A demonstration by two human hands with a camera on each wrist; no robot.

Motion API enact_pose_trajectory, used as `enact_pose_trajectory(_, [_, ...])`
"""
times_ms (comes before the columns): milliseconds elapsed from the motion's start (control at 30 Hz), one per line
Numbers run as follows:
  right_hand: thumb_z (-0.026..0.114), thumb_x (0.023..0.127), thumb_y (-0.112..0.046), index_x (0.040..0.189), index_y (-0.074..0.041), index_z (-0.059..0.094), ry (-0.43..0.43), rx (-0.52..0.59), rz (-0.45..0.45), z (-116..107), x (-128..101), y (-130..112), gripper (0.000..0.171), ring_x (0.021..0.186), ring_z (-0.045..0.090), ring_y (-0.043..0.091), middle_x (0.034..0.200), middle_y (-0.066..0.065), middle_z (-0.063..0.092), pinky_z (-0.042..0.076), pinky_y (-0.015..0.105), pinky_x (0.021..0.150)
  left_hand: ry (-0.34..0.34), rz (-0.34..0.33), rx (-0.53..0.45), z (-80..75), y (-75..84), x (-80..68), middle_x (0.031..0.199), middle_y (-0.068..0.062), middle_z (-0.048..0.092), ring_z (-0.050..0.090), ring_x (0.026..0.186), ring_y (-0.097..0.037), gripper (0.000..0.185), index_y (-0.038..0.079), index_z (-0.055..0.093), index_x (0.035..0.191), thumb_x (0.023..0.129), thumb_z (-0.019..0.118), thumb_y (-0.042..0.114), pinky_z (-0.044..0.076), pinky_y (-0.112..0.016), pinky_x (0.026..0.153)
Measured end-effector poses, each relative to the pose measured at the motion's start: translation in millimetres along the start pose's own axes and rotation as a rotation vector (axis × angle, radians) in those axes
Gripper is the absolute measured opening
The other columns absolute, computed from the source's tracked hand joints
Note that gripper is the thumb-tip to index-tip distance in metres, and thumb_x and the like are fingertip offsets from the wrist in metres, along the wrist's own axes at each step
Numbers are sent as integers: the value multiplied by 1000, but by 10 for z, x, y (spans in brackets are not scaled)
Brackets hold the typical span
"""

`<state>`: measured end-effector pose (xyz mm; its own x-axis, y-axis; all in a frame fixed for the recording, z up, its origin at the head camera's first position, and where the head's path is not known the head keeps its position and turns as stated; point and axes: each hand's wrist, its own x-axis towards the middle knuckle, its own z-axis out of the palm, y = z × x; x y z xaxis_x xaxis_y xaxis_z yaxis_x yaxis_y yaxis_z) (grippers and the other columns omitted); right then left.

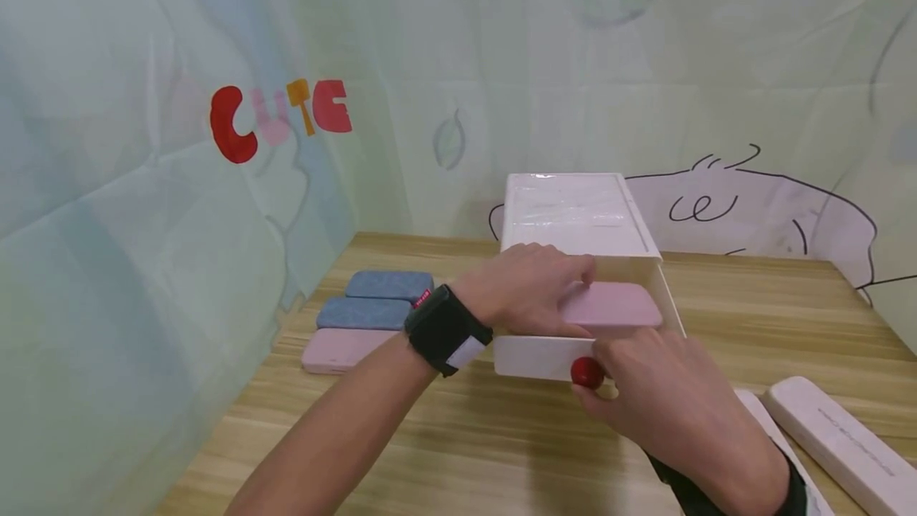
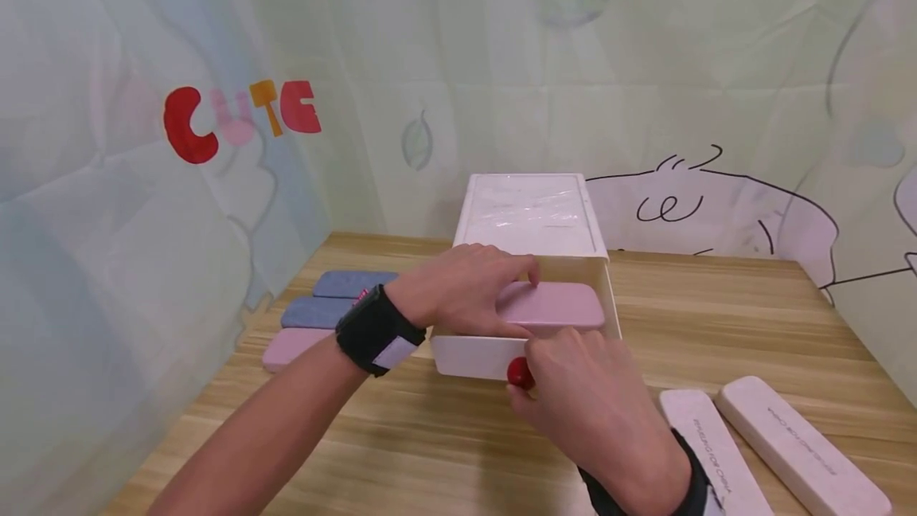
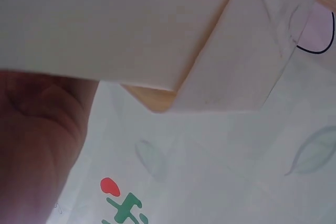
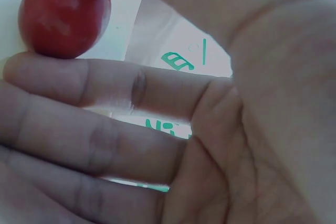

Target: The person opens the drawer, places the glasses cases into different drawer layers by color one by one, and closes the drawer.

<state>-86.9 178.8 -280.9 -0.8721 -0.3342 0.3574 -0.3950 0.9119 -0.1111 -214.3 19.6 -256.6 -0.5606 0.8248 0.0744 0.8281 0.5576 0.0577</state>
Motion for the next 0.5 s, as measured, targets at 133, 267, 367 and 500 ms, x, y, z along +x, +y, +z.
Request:
enact_pose_trajectory(133, [88,75,-29,77,-27,57,-27,-1,17,9,-3,-3,31,59,43,7,69,-14,51,35,28,49,1,4,-6,44,-4,1,85,7,58,56,75,-9,54,21,58,119,86,72,60,42,-22,64])
enact_pose_trajectory(267, [88,75,-29,76,-26,58,-37,-7,14,10,-4,0,31,59,43,7,70,-14,52,35,28,49,4,2,7,64,-4,4,86,7,60,56,75,-10,52,22,58,120,87,72,59,43,-22,65])
enact_pose_trajectory(367, [88,75,-29,76,-27,58,-33,-14,8,11,-9,6,30,58,42,7,70,-14,52,34,28,48,9,-3,21,77,-4,4,90,7,61,56,77,-10,51,22,58,120,87,73,57,44,-22,66])
enact_pose_trajectory(500, [87,75,-29,74,-27,57,-22,-18,0,16,-13,13,31,57,41,7,69,-15,51,33,28,47,25,-8,53,104,-8,-1,94,7,61,57,80,-10,52,22,57,121,86,75,55,46,-23,67])
